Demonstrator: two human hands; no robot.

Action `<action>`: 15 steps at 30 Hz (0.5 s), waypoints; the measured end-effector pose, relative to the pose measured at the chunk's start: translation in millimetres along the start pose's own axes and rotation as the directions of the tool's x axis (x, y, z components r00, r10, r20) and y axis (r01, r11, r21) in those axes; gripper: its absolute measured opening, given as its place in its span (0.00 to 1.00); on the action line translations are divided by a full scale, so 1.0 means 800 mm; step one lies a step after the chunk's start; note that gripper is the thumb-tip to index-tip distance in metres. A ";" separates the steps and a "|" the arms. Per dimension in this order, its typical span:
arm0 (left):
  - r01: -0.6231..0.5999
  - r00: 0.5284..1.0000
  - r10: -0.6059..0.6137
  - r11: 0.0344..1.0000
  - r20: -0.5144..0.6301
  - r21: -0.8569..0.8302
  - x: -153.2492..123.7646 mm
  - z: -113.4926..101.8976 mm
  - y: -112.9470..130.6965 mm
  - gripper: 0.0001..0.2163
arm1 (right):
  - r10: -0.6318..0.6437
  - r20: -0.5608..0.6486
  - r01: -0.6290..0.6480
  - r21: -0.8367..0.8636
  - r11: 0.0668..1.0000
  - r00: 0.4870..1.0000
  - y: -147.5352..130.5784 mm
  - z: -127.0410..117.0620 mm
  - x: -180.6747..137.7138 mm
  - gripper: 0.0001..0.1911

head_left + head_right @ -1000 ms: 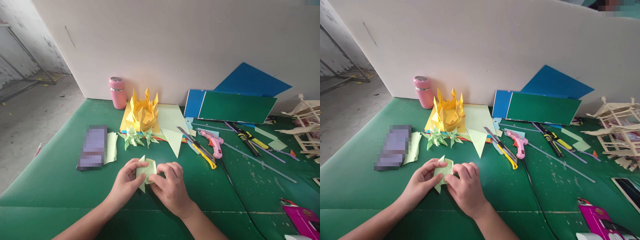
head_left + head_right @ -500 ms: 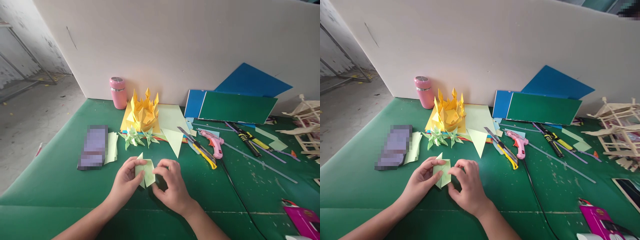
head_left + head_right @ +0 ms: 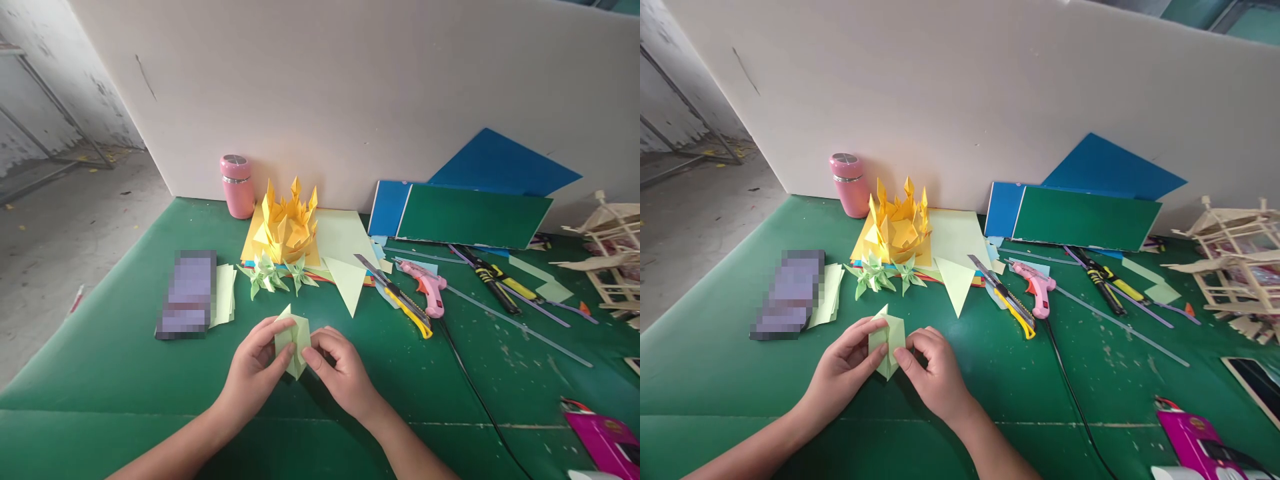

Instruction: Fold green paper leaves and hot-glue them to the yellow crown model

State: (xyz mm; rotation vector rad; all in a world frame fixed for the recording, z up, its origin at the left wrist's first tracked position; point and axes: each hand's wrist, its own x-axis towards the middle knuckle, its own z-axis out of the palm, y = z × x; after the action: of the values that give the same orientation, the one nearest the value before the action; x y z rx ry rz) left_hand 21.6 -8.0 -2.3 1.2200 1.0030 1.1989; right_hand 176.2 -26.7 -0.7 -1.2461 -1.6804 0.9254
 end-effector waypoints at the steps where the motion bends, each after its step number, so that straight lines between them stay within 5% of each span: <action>1: 0.017 1.000 -0.017 1.000 0.003 -0.007 0.000 0.000 0.000 0.11 | 0.005 -0.006 -0.005 -0.001 1.000 1.000 0.000 0.001 0.000 0.17; 7: 0.163 0.986 -0.162 0.986 0.026 -0.025 -0.005 0.001 0.009 0.12 | 0.042 -0.040 -0.042 -0.021 0.999 0.998 0.005 0.002 -0.002 0.17; 15: 0.132 0.991 -0.132 0.991 -0.004 -0.032 0.000 -0.002 0.013 0.16 | -0.045 0.001 0.045 -0.088 0.995 0.999 0.001 0.003 -0.002 0.16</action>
State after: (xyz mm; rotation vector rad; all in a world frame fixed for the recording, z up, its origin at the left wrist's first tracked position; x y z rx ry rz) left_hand 19.0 -8.0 8.2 1.1084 1.0491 1.1116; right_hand 174.5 -28.5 -2.6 -1.2614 -1.7576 0.8318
